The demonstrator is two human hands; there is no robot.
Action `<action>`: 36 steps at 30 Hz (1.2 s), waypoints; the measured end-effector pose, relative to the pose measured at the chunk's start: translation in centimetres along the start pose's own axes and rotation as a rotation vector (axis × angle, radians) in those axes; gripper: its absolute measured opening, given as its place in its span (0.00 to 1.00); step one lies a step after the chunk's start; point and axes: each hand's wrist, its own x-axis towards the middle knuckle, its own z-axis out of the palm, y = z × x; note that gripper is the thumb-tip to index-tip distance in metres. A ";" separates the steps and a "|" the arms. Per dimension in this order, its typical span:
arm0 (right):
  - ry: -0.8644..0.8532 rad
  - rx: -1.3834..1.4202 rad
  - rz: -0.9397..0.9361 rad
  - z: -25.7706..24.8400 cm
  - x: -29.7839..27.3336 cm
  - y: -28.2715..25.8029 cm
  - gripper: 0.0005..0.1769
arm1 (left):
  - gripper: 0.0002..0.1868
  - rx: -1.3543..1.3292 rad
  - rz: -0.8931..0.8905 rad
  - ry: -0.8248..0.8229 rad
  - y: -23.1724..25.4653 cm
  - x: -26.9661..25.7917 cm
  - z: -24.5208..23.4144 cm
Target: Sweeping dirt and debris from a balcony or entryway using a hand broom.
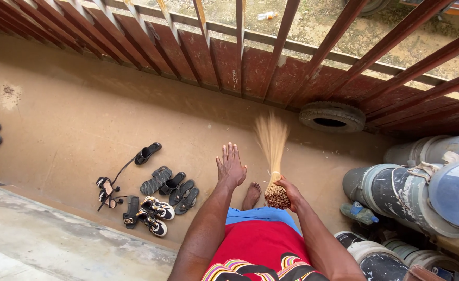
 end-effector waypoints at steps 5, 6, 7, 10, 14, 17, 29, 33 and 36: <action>-0.006 0.102 0.220 -1.5 3.1 4.4 0.27 | 0.52 0.009 0.009 -0.010 -0.2 -0.5 -0.4; -0.068 0.090 0.362 -1.7 3.6 5.3 0.32 | 0.52 0.011 0.017 0.004 -0.4 -0.7 -0.4; -0.071 0.092 0.361 -1.1 3.3 5.8 0.32 | 0.52 0.014 0.017 0.005 -0.8 -0.8 -0.4; -0.136 0.055 0.408 -0.4 2.8 6.9 0.26 | 0.52 0.021 0.009 -0.018 -1.7 -0.8 -0.4; -0.226 0.017 0.289 0.6 0.6 5.2 0.28 | 0.51 0.018 0.015 0.000 -3.0 -1.3 0.2; -0.165 0.028 0.191 1.4 -1.6 3.3 0.31 | 0.52 0.033 0.031 0.011 -3.7 -1.7 0.6; 0.048 0.251 0.231 -0.1 2.3 11.0 0.27 | 0.51 0.018 0.023 -0.006 -6.1 -4.7 0.2; -0.101 0.113 0.395 1.3 2.3 13.3 0.24 | 0.51 0.020 0.017 -0.011 -7.2 -5.2 0.8; -0.093 0.034 0.312 3.2 -0.1 11.5 0.22 | 0.53 0.010 0.024 -0.012 -7.6 -5.8 0.6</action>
